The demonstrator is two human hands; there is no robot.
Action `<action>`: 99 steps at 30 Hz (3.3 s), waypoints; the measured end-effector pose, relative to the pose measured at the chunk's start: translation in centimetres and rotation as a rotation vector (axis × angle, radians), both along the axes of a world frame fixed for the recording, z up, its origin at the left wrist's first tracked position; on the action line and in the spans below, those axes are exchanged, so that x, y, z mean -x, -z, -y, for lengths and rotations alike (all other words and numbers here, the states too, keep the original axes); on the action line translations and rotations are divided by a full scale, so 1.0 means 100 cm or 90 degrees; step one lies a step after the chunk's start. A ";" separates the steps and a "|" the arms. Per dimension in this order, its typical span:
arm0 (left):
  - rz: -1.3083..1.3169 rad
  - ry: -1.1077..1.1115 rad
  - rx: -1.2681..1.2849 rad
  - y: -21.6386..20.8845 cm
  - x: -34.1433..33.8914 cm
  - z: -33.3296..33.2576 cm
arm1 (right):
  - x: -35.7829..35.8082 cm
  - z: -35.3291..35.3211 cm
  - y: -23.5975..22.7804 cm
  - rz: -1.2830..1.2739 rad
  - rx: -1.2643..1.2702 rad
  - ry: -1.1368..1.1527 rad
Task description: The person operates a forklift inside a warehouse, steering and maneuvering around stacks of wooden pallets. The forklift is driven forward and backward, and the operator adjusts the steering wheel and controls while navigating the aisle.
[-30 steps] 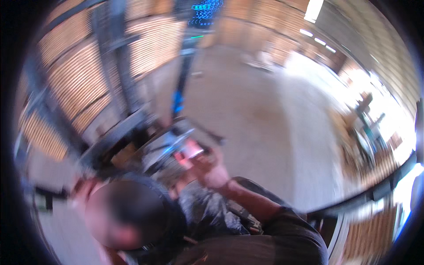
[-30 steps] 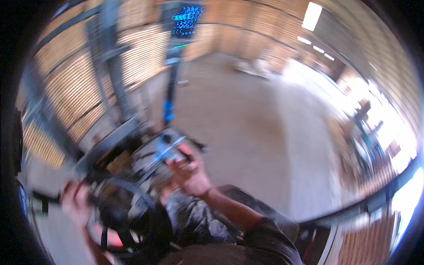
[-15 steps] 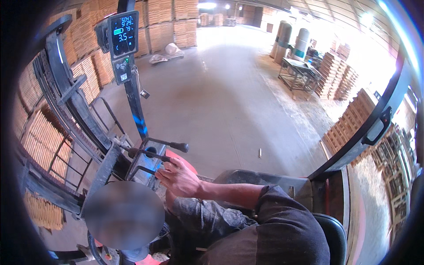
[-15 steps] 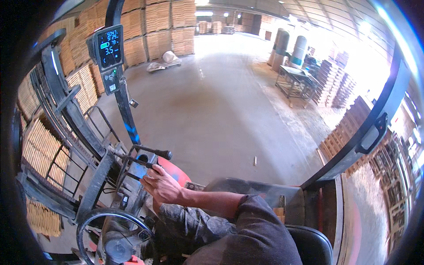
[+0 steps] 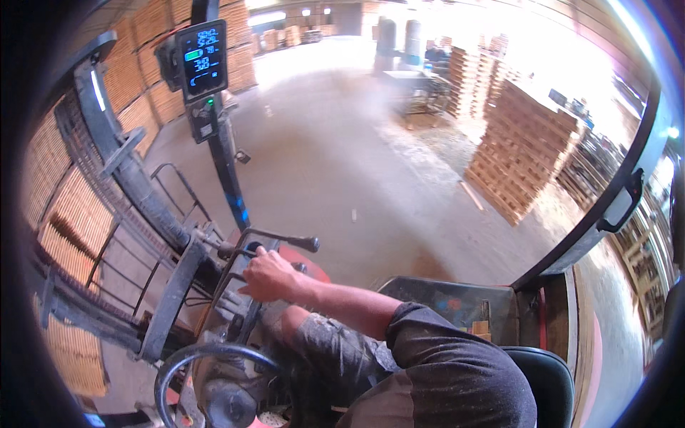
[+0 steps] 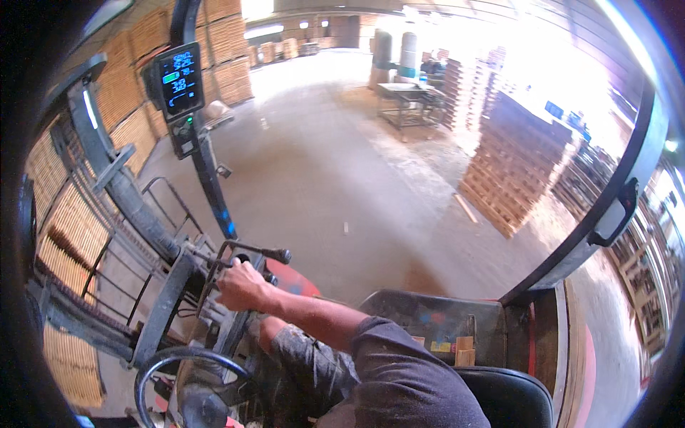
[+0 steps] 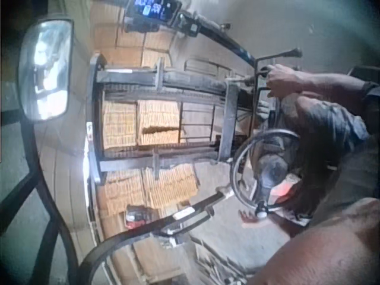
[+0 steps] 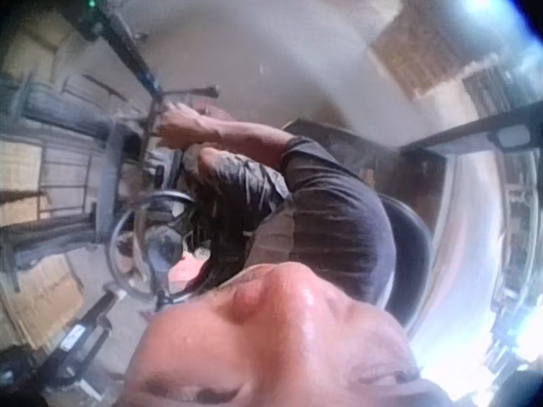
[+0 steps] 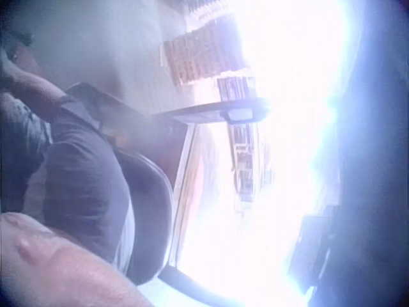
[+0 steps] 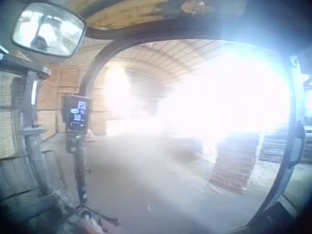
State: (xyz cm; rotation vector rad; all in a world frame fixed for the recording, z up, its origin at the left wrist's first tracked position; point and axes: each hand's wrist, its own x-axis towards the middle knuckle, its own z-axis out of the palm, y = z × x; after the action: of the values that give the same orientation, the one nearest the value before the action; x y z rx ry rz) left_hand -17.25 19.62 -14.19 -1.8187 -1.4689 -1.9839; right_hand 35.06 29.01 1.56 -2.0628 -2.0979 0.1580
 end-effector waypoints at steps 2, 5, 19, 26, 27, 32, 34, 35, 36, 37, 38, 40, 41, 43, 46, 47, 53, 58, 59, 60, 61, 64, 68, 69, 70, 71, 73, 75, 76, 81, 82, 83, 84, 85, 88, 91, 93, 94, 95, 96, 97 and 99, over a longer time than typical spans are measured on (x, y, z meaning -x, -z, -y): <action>0.000 0.061 0.006 0.001 0.021 -0.030 | 0.029 0.007 0.005 -0.001 -0.023 0.020; 0.031 0.122 0.032 -0.014 0.043 -0.057 | 0.077 0.020 0.006 0.028 -0.033 0.054; -0.152 0.944 0.300 -0.144 -0.002 0.023 | 0.199 0.042 -0.020 0.061 -0.104 0.165; 0.138 0.762 0.026 -0.176 0.160 -0.082 | 0.211 0.031 -0.018 0.060 -0.129 0.172; 0.227 0.917 -0.081 -0.197 0.132 -0.118 | 0.212 0.031 -0.018 0.055 -0.133 0.180; -0.223 0.441 0.187 -0.205 -0.033 -0.092 | 0.213 0.034 -0.018 0.062 -0.120 0.170; -0.068 0.747 0.354 -0.163 -0.029 -0.004 | 0.210 0.034 -0.017 0.054 -0.105 0.175; -0.151 0.810 0.250 -0.149 -0.003 0.017 | 0.208 0.032 -0.016 0.047 -0.085 0.172; -0.221 0.873 0.141 -0.134 0.028 0.036 | 0.206 0.030 -0.015 0.050 -0.100 0.169; -0.228 0.877 0.148 -0.124 0.062 0.040 | 0.204 0.028 -0.013 0.048 -0.096 0.164; -0.189 0.846 0.171 -0.118 0.092 0.029 | 0.201 0.026 -0.011 0.049 -0.091 0.158; -0.050 0.743 0.156 -0.126 0.128 -0.016 | 0.197 0.023 -0.007 0.043 -0.099 0.151; 0.010 0.680 0.124 -0.137 0.125 -0.046 | 0.194 0.022 -0.005 0.042 -0.115 0.145; 0.063 0.592 0.075 -0.167 0.077 -0.102 | 0.188 0.021 -0.003 0.039 -0.142 0.159; -0.139 0.486 0.008 -0.185 -0.028 -0.106 | 0.187 0.023 0.000 0.029 -0.172 0.119; -0.197 0.529 0.030 -0.177 -0.053 -0.086 | 0.185 0.024 0.000 0.019 -0.172 0.126; -0.312 0.861 0.356 -0.092 0.102 0.012 | 0.179 0.019 -0.002 0.002 -0.141 0.113; 0.085 0.499 0.737 -0.127 0.228 -0.070 | 0.175 0.011 0.000 -0.007 -0.126 0.119; 0.203 0.390 0.464 -0.140 0.217 -0.066 | 0.171 0.008 0.000 -0.011 -0.117 0.114; 0.172 0.334 0.320 -0.155 0.187 -0.086 | 0.168 0.004 0.000 -0.012 -0.128 0.117; 0.132 0.259 0.182 -0.168 0.155 -0.098 | 0.166 0.002 -0.001 -0.010 -0.130 0.117; 0.188 0.433 0.139 -0.213 0.075 -0.139 | 0.160 -0.007 -0.004 -0.029 -0.113 0.128; 0.131 0.596 0.234 -0.229 0.021 -0.180 | 0.164 -0.012 -0.008 -0.038 -0.091 0.136; 0.112 0.662 0.230 -0.227 0.010 -0.185 | 0.165 -0.013 -0.009 -0.027 -0.077 0.147; 0.075 0.632 0.231 -0.224 -0.001 -0.186 | 0.165 -0.014 -0.010 -0.032 -0.088 0.155; 0.029 0.607 0.241 -0.221 -0.014 -0.185 | 0.165 -0.017 -0.011 -0.031 -0.071 0.161; -0.030 0.666 0.230 -0.225 -0.040 -0.182 | 0.162 -0.022 -0.015 -0.017 0.009 0.170; -0.102 0.695 0.247 -0.238 -0.062 -0.179 | 0.156 -0.026 -0.020 -0.031 0.005 0.183; -0.117 0.735 0.231 -0.245 -0.071 -0.180 | 0.154 -0.029 -0.022 -0.029 0.003 0.200; -0.137 0.748 0.206 -0.251 -0.090 -0.188 | 0.156 -0.033 -0.012 -0.037 -0.072 0.242; -0.132 0.762 0.200 -0.244 -0.085 -0.191 | 0.161 -0.034 -0.007 -0.043 -0.076 0.243; -0.159 0.770 0.205 -0.235 -0.079 -0.197 | 0.169 -0.036 -0.001 -0.038 -0.057 0.270; -0.150 0.761 0.174 -0.228 -0.074 -0.201 | 0.174 -0.037 0.006 -0.038 -0.074 0.245; -0.135 0.757 0.150 -0.222 -0.054 -0.214 | 0.189 -0.044 0.013 -0.024 -0.071 0.243; -0.068 0.682 0.213 -0.211 -0.019 -0.242 | 0.210 -0.053 0.025 -0.009 -0.070 0.251; -0.073 0.632 0.068 -0.209 0.024 -0.263 | 0.231 -0.056 0.026 0.001 -0.043 0.233; 0.047 0.674 0.142 -0.207 0.050 -0.279 | 0.241 -0.060 0.024 -0.022 -0.039 0.256; 0.044 0.649 0.139 -0.204 0.062 -0.288 | 0.243 -0.064 0.021 -0.003 -0.030 0.270; 0.043 0.632 0.134 -0.201 0.074 -0.297 | 0.245 -0.066 0.020 0.007 -0.038 0.275; 0.046 0.612 0.126 -0.196 0.088 -0.305 | 0.247 -0.071 0.018 0.014 -0.025 0.297; 0.046 0.595 0.121 -0.189 0.102 -0.312 | 0.250 -0.075 0.018 0.005 -0.042 0.309; 0.063 0.591 0.104 -0.170 0.131 -0.324 | 0.253 -0.085 0.019 0.035 -0.030 0.321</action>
State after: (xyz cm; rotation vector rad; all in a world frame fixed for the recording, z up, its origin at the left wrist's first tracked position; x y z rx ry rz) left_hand -30.36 52.04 2.82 -2.8697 -0.8575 -2.3442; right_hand 9.79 37.51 -0.37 -2.5058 -1.5218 -0.0245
